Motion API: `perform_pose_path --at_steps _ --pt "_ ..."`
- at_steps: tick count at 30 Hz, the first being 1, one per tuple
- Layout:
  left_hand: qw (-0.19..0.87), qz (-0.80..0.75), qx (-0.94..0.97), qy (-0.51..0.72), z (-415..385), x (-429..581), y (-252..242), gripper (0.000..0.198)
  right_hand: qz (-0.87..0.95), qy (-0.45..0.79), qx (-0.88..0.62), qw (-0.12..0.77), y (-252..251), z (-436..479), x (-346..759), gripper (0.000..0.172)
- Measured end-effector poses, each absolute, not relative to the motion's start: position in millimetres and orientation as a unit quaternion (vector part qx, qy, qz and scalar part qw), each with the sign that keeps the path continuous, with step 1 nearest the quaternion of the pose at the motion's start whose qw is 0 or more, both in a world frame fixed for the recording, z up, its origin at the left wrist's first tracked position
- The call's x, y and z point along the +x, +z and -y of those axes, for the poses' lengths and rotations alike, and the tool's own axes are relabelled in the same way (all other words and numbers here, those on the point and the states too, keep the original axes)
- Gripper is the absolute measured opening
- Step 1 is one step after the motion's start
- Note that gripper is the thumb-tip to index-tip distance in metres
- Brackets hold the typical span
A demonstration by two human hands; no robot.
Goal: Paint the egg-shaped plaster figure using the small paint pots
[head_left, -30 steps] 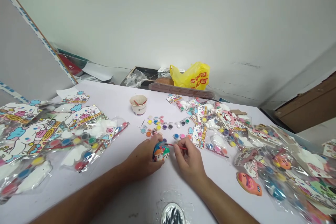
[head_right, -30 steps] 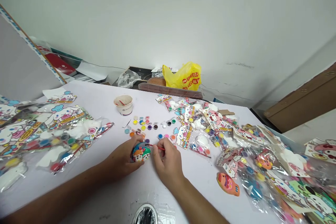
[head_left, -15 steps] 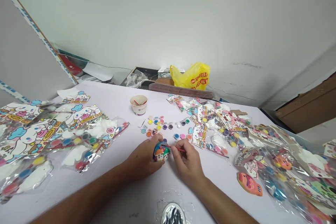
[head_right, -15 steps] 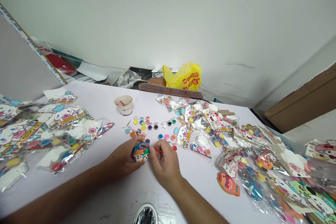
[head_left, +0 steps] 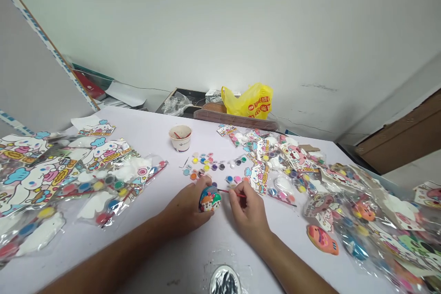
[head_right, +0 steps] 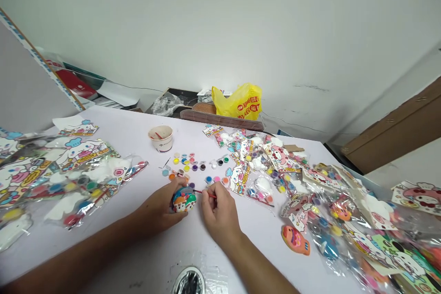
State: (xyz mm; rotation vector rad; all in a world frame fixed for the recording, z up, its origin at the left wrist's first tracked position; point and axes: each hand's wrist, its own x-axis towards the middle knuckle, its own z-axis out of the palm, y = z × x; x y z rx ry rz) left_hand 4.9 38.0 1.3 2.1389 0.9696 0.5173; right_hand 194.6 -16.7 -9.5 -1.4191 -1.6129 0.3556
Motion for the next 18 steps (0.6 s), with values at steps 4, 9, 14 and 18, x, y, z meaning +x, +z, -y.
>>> perform_pose_path --at_steps 4,9,14,18 --pt "0.360 -0.377 0.829 0.202 -38.2 5.9 2.4 0.039 0.668 0.161 -0.563 0.460 -8.6 17.0 194.3 0.023" --pt "0.365 -0.380 0.826 0.200 -37.8 6.0 3.8 0.039 0.646 0.161 -0.583 0.466 -8.4 16.5 195.8 0.024" --pt "0.367 -0.383 0.825 0.197 -37.2 5.8 3.0 0.041 0.656 0.162 -0.574 0.462 -9.1 16.3 195.1 0.025" --pt "0.369 -0.389 0.821 0.193 -37.5 5.7 4.4 0.041 0.640 0.156 -0.601 0.452 -9.9 15.6 196.1 0.026"
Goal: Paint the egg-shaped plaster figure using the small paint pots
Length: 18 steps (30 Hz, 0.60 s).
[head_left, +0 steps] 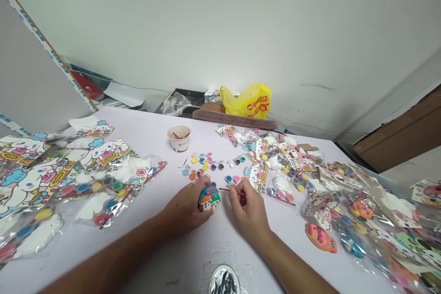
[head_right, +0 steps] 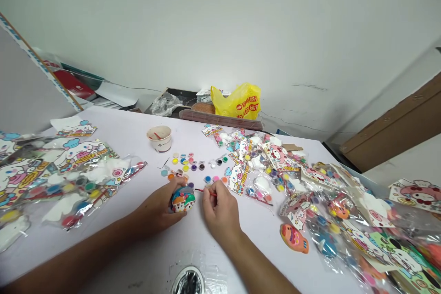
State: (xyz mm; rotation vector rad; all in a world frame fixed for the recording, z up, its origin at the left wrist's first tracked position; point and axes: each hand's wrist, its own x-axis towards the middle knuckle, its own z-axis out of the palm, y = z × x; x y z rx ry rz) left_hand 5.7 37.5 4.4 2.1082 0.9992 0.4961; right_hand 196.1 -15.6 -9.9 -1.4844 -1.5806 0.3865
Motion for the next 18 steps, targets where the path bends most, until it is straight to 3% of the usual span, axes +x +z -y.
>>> perform_pose_path --at_steps 18 --pt "0.364 -0.390 0.823 0.192 -40.4 3.6 -2.1 0.047 0.639 0.143 -0.611 0.445 -10.5 15.4 196.5 0.025"
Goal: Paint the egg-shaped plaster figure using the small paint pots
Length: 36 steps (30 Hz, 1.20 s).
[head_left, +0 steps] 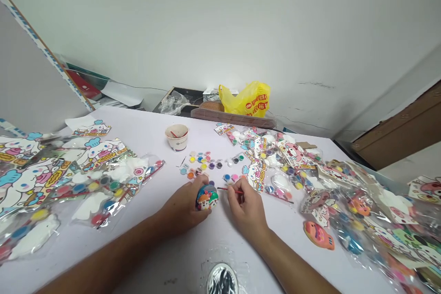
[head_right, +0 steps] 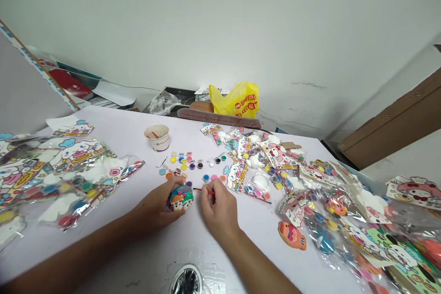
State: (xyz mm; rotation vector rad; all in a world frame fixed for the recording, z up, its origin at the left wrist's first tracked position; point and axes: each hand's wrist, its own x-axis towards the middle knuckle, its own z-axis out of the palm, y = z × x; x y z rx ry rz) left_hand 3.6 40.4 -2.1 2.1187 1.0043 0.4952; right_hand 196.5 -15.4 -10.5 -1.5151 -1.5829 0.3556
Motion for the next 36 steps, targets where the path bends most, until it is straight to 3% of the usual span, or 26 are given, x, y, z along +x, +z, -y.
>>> perform_pose_path --at_steps 17,22,28,36 --pt "0.368 -0.400 0.818 0.189 -40 5 0 0.048 0.655 0.136 -0.601 0.438 -10 15 197 0.025" --pt "0.359 -0.415 0.817 0.176 -38 6 5 0.045 0.631 0.157 -0.588 0.481 -12 16 200 0.027" --pt "0.340 -0.425 0.821 0.175 -36 5 -1 0.058 0.595 0.173 -0.588 0.520 -13 23 207 0.029" --pt "0.327 -0.448 0.810 0.190 -23 -1 -9 0.052 0.532 0.218 -0.614 0.541 -9 46 219 0.039"
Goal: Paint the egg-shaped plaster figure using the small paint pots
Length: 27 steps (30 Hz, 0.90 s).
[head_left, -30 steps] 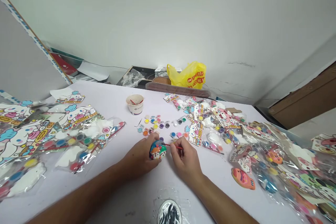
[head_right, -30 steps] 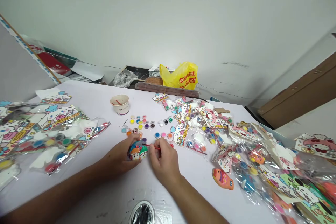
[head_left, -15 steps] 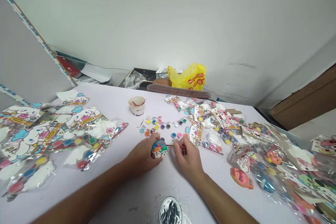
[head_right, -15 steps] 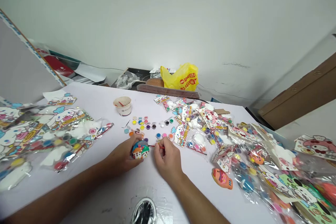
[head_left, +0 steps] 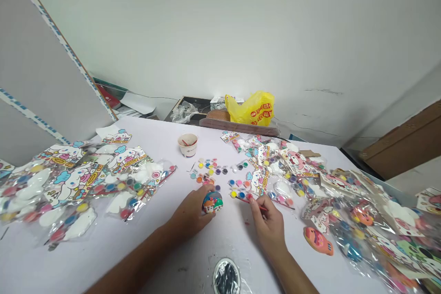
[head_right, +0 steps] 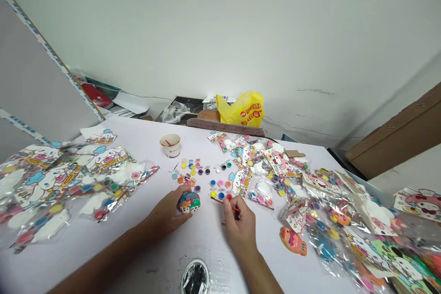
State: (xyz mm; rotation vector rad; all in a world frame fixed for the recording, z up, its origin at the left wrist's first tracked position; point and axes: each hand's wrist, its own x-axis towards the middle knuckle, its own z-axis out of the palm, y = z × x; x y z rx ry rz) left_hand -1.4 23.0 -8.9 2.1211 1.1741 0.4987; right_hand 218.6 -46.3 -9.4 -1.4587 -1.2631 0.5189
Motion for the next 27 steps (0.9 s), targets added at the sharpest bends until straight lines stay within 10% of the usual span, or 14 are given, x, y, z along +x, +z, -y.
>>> perform_pose_path --at_steps 27 --pt "0.362 -0.414 0.825 0.130 -28 -16 16 0.052 0.417 0.291 -0.675 0.535 -3 49 224 0.046"
